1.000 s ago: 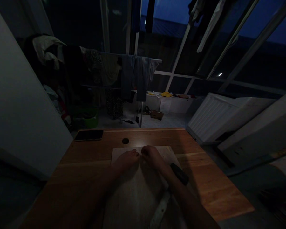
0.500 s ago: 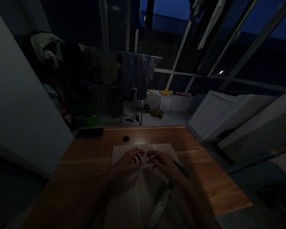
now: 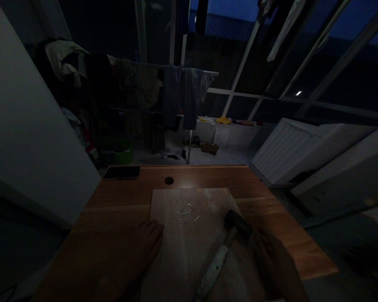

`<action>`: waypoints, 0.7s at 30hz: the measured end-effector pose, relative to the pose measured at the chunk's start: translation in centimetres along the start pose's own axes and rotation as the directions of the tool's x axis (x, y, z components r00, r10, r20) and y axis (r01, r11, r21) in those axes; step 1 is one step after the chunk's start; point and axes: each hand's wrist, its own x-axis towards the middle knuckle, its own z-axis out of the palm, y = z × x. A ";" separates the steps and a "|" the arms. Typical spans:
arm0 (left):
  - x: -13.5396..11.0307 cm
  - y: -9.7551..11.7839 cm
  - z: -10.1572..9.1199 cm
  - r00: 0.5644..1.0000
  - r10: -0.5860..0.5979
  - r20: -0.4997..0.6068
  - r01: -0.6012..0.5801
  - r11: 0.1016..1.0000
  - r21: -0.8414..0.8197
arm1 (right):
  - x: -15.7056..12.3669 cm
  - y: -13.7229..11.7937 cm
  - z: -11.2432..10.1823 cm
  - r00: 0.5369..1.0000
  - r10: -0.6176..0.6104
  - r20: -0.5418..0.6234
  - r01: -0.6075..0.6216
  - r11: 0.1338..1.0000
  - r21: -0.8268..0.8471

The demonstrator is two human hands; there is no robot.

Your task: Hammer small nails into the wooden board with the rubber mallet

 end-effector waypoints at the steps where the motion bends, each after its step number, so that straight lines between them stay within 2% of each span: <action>1: -0.2 0.2 0.1 1.000 0.019 0.014 -0.019 0.999 0.041 | -0.3 0.6 0.2 0.999 -0.017 0.038 0.017 1.000 -0.015; 5: -0.1 0.9 -0.3 1.000 -0.014 0.002 0.014 0.986 0.167 | -1.0 0.3 1.4 0.995 0.018 0.094 -0.016 1.000 -0.021; 8: -0.5 0.2 -1.2 0.992 -0.128 -0.016 0.129 0.973 0.191 | -1.3 -1.5 2.8 0.994 -0.016 0.105 0.012 0.999 0.041; 11: -2.1 -1.9 -2.6 0.956 -0.286 -0.072 0.295 0.934 0.200 | -2.1 -3.6 5.0 0.983 -0.070 0.170 0.049 0.991 0.128; 15: -5.3 -6.2 -4.5 0.892 -0.426 -0.147 0.448 0.877 0.173 | -3.4 -6.2 8.0 0.937 -0.119 0.329 0.052 0.977 0.205; 18: -7.2 -8.9 -5.9 0.844 -0.474 -0.249 0.515 0.846 0.136 | -4.6 -8.1 9.5 0.911 -0.197 0.361 0.106 0.960 0.257; 21: -7.7 -10.0 -7.1 0.822 -0.473 -0.316 0.531 0.837 0.128 | -5.5 -9.7 10.5 0.878 -0.294 0.377 0.190 0.938 0.290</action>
